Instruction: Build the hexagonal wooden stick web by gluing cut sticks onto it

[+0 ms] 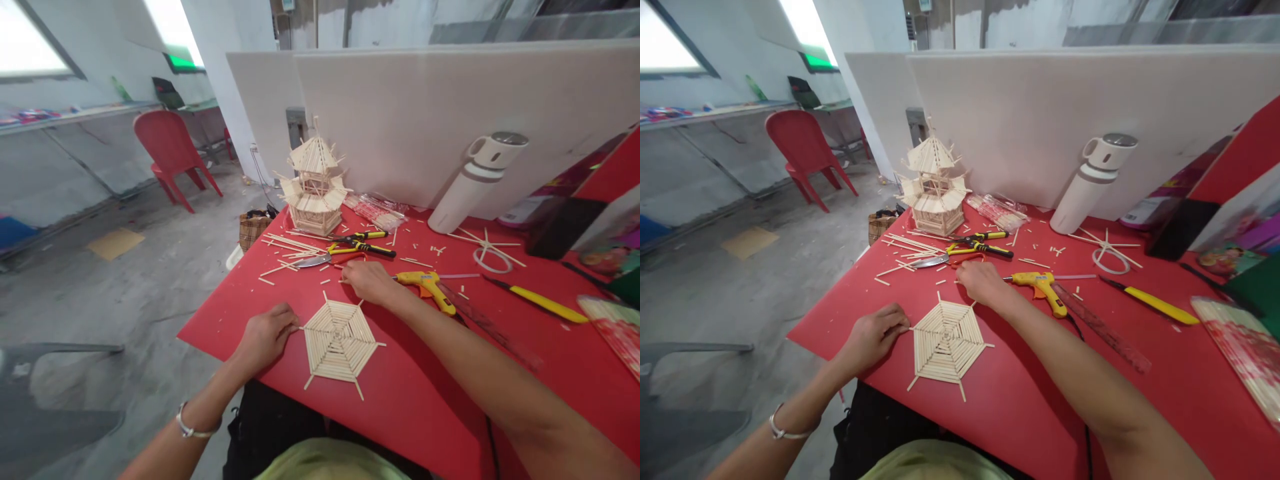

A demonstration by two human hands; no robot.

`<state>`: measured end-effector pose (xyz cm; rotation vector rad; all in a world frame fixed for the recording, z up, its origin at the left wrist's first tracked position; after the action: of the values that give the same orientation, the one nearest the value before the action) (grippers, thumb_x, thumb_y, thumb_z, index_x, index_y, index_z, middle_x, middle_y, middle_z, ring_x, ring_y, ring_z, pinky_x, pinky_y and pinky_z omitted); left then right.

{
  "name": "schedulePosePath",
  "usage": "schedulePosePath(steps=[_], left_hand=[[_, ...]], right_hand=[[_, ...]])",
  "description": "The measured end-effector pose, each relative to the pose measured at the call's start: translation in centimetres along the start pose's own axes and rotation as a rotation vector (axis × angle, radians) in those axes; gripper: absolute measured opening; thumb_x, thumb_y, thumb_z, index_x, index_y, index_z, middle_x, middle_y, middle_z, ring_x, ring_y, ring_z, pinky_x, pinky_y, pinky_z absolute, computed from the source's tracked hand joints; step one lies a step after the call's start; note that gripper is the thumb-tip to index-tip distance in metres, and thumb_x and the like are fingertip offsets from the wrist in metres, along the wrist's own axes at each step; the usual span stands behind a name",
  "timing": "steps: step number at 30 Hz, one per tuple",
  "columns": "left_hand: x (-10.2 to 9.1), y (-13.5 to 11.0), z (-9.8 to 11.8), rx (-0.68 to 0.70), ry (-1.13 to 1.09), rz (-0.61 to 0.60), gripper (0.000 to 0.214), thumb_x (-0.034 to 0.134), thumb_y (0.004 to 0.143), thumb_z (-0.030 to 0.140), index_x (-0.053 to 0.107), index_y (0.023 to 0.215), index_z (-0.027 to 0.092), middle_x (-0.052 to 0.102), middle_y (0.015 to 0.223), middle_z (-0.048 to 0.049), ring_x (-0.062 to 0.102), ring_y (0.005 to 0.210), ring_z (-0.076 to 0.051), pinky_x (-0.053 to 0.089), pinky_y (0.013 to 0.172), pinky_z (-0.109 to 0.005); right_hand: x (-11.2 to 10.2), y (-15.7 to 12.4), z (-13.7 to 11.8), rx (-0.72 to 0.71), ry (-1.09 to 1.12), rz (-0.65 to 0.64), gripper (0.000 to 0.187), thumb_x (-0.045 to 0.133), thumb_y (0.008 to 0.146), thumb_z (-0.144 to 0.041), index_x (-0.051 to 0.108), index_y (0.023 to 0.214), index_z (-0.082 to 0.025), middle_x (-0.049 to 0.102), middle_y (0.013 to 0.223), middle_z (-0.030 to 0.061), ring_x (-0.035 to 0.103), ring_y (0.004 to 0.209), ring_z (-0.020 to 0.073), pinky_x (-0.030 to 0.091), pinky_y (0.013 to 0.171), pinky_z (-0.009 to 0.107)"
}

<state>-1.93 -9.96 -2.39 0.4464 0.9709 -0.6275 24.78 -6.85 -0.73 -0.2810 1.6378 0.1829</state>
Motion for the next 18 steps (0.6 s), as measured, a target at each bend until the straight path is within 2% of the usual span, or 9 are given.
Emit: schedulePosePath(steps=[3, 6, 10, 13, 16, 18], left_hand=[[0.2, 0.5, 0.2, -0.018, 0.016, 0.011, 0.023, 0.046, 0.099, 0.025, 0.066, 0.087, 0.022, 0.068, 0.097, -0.0027, 0.065, 0.082, -0.015, 0.04, 0.065, -0.024], [0.4, 1.1, 0.5, -0.019, 0.015, 0.014, 0.022, 0.048, 0.098, 0.024, 0.067, 0.088, 0.022, 0.068, 0.097, -0.0024, 0.065, 0.083, -0.015, 0.04, 0.066, -0.024], [0.2, 1.5, 0.7, -0.021, -0.038, -0.003, 0.02, 0.05, 0.097, 0.025, 0.068, 0.088, 0.022, 0.069, 0.097, -0.003, 0.065, 0.083, -0.016, 0.042, 0.068, -0.025], [-0.5, 1.9, 0.6, -0.015, -0.134, -0.007, 0.018, 0.053, 0.094, 0.026, 0.069, 0.085, 0.022, 0.069, 0.093, -0.0031, 0.065, 0.083, -0.016, 0.044, 0.072, -0.025], [-1.7, 3.0, -0.4, -0.062, -0.123, 0.1, 0.019, 0.053, 0.092, 0.024, 0.069, 0.082, 0.02, 0.069, 0.09, -0.0037, 0.064, 0.083, -0.017, 0.045, 0.073, -0.027], [-2.6, 4.2, -1.6, -0.161, 0.013, 0.197, 0.019, 0.053, 0.091, 0.024, 0.07, 0.083, 0.02, 0.07, 0.093, -0.0048, 0.064, 0.083, -0.018, 0.044, 0.07, -0.028]], right_hand=[[-0.6, 0.0, -0.2, 0.106, -0.008, 0.081, 0.03, 0.043, 0.102, -0.025, 0.07, 0.108, -0.013, 0.068, 0.109, 0.0157, 0.065, 0.099, 0.023, 0.042, 0.074, 0.029], [-1.7, -0.7, -0.2, 0.151, 0.021, 0.14, 0.031, 0.043, 0.103, -0.03, 0.071, 0.109, -0.017, 0.068, 0.109, 0.0111, 0.064, 0.099, 0.0217, 0.041, 0.072, 0.028], [-2.7, -3.4, -0.4, 0.157, 0.08, 0.177, 0.026, 0.048, 0.102, -0.032, 0.072, 0.103, -0.024, 0.071, 0.104, 0.0038, 0.065, 0.095, 0.0179, 0.038, 0.067, 0.027], [-2.3, -5.8, -0.7, 0.162, 0.119, 0.19, 0.024, 0.05, 0.101, -0.031, 0.073, 0.097, -0.025, 0.072, 0.096, 0.0022, 0.065, 0.085, 0.0164, 0.036, 0.064, 0.027], [-1.5, -7.8, -0.9, 0.155, 0.195, 0.253, 0.024, 0.049, 0.101, -0.032, 0.072, 0.096, -0.025, 0.073, 0.093, 0.0021, 0.065, 0.083, 0.0172, 0.037, 0.066, 0.027], [-1.0, -8.8, -1.0, 0.139, 0.237, 0.295, 0.026, 0.048, 0.101, -0.033, 0.072, 0.096, -0.025, 0.073, 0.092, 0.0025, 0.066, 0.083, 0.0181, 0.039, 0.067, 0.027]])
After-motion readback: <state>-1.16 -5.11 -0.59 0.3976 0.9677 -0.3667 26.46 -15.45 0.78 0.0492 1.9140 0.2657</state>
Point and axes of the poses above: each hand's wrist, its own y-axis towards the middle knuckle, its own x-axis out of the palm, z = x × y, the point moved 3 cm from there along y, towards the middle knuckle
